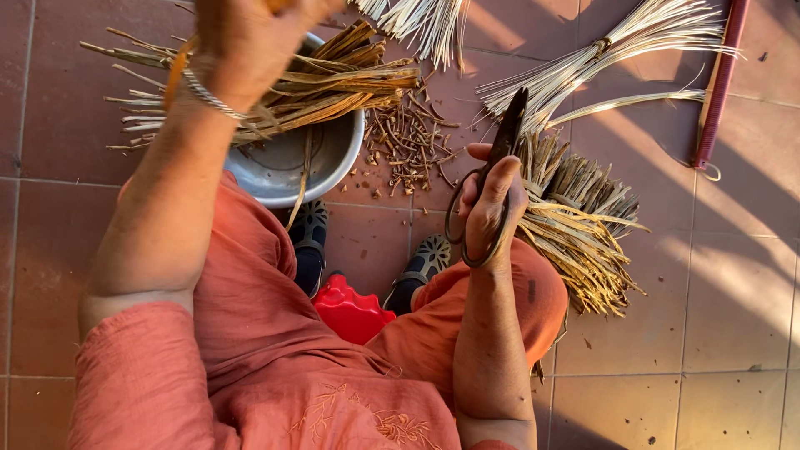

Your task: The person sits on a small red stool and uses scissors to trim the ends of dried plant stalks. They hold a bundle of stalks in their left hand and cut the tips with their right hand, dropping the trimmed pieces onto the floor. The person occasionally adjusts the bundle and continues cutting.

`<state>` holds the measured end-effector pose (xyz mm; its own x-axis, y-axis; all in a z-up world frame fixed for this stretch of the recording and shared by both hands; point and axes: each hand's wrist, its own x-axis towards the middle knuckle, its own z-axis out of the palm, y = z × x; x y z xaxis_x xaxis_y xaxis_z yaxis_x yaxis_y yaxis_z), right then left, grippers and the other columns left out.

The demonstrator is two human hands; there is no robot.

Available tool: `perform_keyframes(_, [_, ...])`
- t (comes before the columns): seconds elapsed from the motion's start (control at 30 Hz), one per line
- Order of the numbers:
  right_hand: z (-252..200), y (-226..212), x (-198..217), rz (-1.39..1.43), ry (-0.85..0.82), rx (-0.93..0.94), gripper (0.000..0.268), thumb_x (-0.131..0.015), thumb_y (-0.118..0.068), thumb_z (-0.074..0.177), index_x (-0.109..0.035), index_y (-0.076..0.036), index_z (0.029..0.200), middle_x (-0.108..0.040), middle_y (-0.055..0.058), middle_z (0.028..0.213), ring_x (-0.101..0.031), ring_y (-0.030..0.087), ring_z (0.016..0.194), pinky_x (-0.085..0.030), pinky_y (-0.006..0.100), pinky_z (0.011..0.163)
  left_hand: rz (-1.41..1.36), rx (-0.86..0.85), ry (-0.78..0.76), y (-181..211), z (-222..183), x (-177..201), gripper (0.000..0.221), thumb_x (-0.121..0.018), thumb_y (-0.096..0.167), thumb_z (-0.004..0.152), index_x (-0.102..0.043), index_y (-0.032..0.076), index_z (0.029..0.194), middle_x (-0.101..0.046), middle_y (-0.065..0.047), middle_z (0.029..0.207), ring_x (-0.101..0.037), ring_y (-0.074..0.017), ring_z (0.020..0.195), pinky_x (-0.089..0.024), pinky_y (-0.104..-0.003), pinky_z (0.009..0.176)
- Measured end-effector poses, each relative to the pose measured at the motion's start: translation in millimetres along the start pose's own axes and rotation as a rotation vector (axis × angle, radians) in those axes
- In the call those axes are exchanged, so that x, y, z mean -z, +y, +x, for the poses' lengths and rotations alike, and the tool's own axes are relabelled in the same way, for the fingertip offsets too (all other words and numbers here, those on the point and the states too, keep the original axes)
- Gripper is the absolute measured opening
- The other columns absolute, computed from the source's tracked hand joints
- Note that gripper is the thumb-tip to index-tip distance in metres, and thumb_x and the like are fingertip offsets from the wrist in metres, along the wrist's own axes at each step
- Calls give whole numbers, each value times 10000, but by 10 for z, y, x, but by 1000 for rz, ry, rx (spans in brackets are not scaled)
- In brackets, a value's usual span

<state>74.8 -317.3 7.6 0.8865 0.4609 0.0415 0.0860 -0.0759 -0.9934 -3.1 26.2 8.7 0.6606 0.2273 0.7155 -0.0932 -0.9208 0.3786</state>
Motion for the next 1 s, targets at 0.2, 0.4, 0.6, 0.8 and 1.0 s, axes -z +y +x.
perform_keyframes(0.2, [11, -60, 6, 14, 17, -70, 858, -370, -770, 976, -615, 12, 1233, -468, -39, 662, -411, 49, 508, -326, 216, 447, 306, 293, -668, -40, 27, -1114, 137, -695, 144, 1052, -701, 9, 1028, -720, -135, 766, -705, -231, 627, -568, -385, 609])
perform_keyframes(0.4, [8, -59, 69, -41, 26, -49, 846, -349, -757, 1015, -615, 12, 1246, -461, -31, 653, -420, 54, 515, -343, 217, 473, 375, 428, -921, -446, -248, -2113, 129, -670, 42, 932, -750, -24, 1008, -739, -215, 869, -729, -298, 784, -598, -390, 703])
perform_keyframes(0.6, [40, -97, 127, -98, 38, -70, 894, -318, -785, 1000, -623, 18, 1245, -472, -21, 656, -433, 61, 519, -377, 228, 485, 389, 496, -851, -802, -497, -2878, 133, -662, 12, 904, -748, -55, 980, -736, -232, 917, -743, -326, 831, -612, -384, 666])
perform_keyframes(0.8, [66, -127, 153, -144, 41, -131, 939, -339, -822, 948, -622, 19, 1255, -488, -20, 653, -458, 61, 528, -378, 224, 482, 292, 473, -622, -1019, -722, -3460, 109, -663, 25, 892, -735, 2, 970, -663, -201, 1132, -710, -370, 922, -592, -449, 729])
perform_keyframes(1.0, [77, -86, 188, -131, 19, -95, 884, -327, -766, 1000, -623, 23, 1267, -489, -19, 672, -460, 59, 547, -383, 225, 502, 259, 523, -707, -1000, -685, -3412, 176, -706, 105, 913, -713, 0, 1054, -664, -193, 1177, -720, -345, 937, -595, -429, 792])
